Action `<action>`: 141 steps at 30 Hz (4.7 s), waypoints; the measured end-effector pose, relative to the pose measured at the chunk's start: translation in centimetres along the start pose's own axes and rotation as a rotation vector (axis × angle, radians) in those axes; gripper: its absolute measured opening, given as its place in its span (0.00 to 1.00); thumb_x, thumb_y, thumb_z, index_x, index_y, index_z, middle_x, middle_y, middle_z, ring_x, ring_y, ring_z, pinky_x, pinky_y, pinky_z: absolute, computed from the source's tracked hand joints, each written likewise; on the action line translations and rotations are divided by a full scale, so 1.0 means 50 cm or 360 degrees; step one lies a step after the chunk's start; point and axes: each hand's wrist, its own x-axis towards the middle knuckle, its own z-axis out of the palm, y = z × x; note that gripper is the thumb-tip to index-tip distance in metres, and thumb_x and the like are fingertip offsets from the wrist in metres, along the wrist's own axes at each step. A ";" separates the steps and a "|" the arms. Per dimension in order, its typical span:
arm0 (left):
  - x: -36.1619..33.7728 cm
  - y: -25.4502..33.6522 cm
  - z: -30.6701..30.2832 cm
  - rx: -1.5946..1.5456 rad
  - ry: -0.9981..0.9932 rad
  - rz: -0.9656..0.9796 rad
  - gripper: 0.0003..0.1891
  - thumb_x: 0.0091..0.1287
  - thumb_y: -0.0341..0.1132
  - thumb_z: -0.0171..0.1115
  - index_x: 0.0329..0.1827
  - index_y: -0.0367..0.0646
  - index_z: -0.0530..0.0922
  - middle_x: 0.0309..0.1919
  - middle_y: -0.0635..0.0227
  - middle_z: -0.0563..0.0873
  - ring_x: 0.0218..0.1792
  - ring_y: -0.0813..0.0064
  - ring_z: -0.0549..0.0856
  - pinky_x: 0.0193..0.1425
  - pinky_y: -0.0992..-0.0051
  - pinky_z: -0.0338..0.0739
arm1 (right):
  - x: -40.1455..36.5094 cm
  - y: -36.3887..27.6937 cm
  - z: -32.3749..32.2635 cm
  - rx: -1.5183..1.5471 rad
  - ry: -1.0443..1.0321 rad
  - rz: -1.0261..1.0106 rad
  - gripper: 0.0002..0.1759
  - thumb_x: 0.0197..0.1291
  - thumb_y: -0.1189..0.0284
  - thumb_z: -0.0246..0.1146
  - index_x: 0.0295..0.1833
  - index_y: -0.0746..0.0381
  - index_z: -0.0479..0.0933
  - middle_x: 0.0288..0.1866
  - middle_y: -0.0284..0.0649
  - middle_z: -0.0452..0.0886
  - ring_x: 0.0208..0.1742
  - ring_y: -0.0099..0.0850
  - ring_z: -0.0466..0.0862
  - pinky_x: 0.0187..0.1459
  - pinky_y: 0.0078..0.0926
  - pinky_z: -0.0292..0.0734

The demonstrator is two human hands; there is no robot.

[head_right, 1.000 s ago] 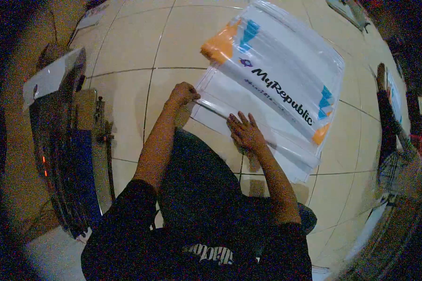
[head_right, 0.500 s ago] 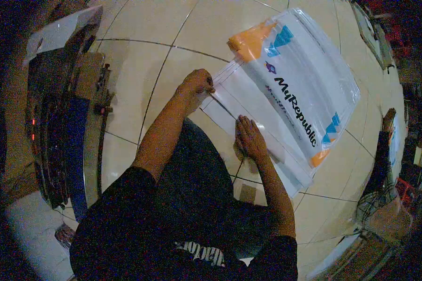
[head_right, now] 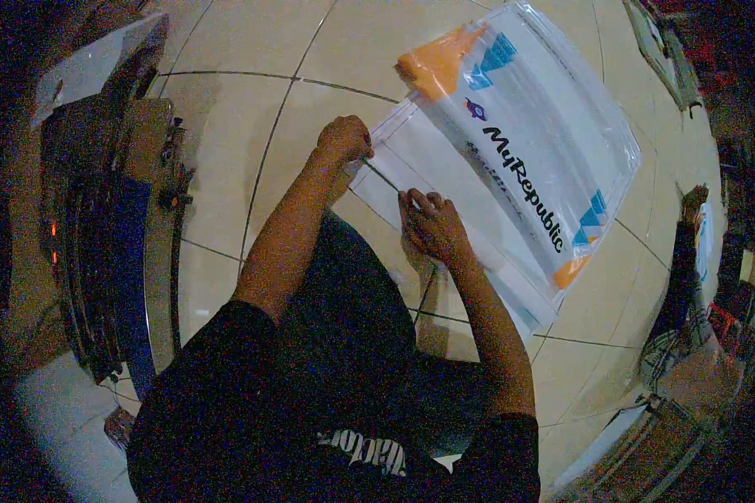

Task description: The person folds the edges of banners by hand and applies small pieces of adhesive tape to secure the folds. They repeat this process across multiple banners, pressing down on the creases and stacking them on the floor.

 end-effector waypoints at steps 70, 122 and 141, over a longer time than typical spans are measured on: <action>-0.116 0.094 0.227 0.0557 0.0610 0.0504 0.46 0.68 0.64 0.39 0.75 0.34 0.44 0.74 0.40 0.43 0.75 0.46 0.44 0.75 0.50 0.39 | -0.594 0.057 0.203 0.0056 0.0510 0.2412 0.31 0.72 0.60 0.39 0.75 0.64 0.49 0.78 0.43 0.48 0.78 0.39 0.49 0.71 0.61 0.41; -0.147 0.129 0.213 0.0623 0.0904 0.0614 0.34 0.70 0.51 0.49 0.75 0.46 0.55 0.73 0.50 0.55 0.73 0.49 0.54 0.74 0.51 0.45 | -0.631 0.077 0.196 0.0003 0.0446 0.2101 0.29 0.72 0.64 0.40 0.73 0.66 0.52 0.77 0.45 0.52 0.77 0.41 0.51 0.71 0.56 0.46; -0.130 0.103 0.219 0.0657 0.0829 0.0578 0.26 0.74 0.41 0.36 0.74 0.45 0.56 0.75 0.64 0.55 0.75 0.57 0.51 0.76 0.54 0.42 | 0.066 -0.066 0.102 0.0228 0.0701 0.1054 0.28 0.68 0.64 0.45 0.71 0.64 0.58 0.75 0.42 0.57 0.76 0.43 0.54 0.72 0.58 0.41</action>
